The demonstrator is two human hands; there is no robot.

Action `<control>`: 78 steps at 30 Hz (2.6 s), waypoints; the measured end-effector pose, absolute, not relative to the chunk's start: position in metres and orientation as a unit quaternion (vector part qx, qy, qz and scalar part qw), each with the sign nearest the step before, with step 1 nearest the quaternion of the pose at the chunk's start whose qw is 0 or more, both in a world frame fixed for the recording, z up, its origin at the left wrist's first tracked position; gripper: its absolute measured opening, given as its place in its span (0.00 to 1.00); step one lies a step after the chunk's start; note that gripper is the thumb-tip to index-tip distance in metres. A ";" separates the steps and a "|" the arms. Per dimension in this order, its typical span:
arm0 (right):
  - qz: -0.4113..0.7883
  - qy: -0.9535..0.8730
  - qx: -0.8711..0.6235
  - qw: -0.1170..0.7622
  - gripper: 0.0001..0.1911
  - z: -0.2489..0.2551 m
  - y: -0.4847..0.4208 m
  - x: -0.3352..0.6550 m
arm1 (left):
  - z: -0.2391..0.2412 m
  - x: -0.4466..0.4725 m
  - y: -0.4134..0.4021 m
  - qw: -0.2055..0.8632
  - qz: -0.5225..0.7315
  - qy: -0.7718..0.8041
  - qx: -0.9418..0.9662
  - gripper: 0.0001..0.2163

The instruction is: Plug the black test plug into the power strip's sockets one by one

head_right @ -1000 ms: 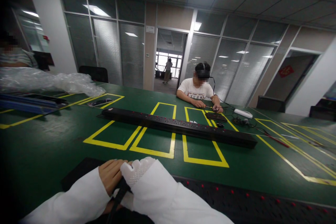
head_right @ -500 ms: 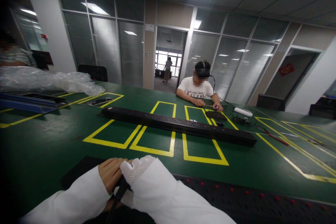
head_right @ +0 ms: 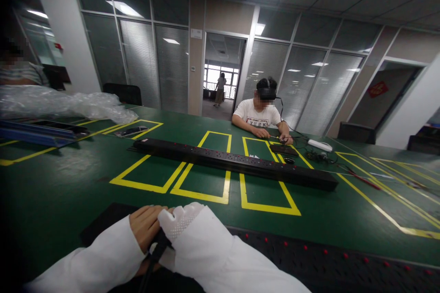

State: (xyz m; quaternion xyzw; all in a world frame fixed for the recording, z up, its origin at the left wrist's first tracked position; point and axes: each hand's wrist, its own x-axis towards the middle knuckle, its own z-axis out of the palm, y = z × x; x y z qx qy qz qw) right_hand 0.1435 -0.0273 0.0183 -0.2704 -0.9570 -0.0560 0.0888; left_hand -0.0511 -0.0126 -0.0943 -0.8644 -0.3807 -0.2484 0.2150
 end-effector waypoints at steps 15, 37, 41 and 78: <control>-0.041 -0.958 -0.266 0.098 0.18 0.022 -0.029 0.145 | -0.096 -0.052 -0.011 0.216 -0.256 -0.377 -0.864 0.20; -0.081 -0.953 -0.270 0.107 0.17 0.015 -0.028 0.145 | -0.096 -0.051 -0.011 0.223 -0.264 -0.376 -0.860 0.21; -0.111 -0.948 -0.280 0.100 0.19 0.011 -0.026 0.138 | -0.094 -0.049 -0.012 0.223 -0.263 -0.379 -0.859 0.20; -0.194 -0.923 -0.321 0.086 0.19 0.017 -0.033 0.133 | -0.082 -0.046 -0.016 0.244 -0.245 -0.391 -0.853 0.15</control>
